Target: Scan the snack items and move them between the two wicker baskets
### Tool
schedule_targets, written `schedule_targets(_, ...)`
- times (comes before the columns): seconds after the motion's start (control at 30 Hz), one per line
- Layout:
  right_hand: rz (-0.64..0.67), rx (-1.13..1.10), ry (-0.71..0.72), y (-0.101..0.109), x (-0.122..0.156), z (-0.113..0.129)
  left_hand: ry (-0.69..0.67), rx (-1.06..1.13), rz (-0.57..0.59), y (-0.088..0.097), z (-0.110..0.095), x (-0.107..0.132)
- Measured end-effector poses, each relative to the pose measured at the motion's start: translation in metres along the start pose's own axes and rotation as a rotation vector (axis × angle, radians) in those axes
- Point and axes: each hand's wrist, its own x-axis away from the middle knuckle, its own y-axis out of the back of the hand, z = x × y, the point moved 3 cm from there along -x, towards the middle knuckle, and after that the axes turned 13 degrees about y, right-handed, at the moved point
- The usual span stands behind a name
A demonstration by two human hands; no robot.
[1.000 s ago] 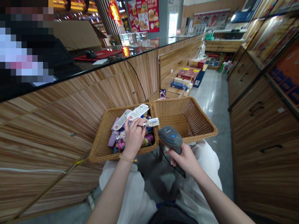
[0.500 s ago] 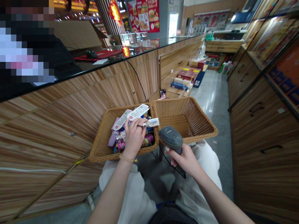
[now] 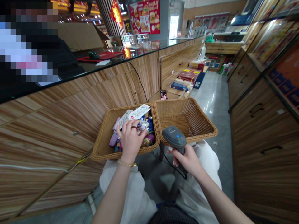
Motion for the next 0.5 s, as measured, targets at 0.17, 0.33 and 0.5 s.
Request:
schedule_targets(0.17, 0.003, -0.032, -0.004, -0.005, 0.003, 0.001, 0.031, 0.075, 0.042, 0.013, 0.007, 0.018)
schedule_targets(0.33, 0.004, -0.056, 0.016, -0.012, 0.007, 0.004, 0.162, 0.326, 0.028, 0.039, 0.020, 0.034)
schedule_targets(0.5, -0.019, -0.088, 0.044, -0.017, 0.012, 0.005, 0.185, 0.378, -0.066, 0.073, 0.025, 0.039)
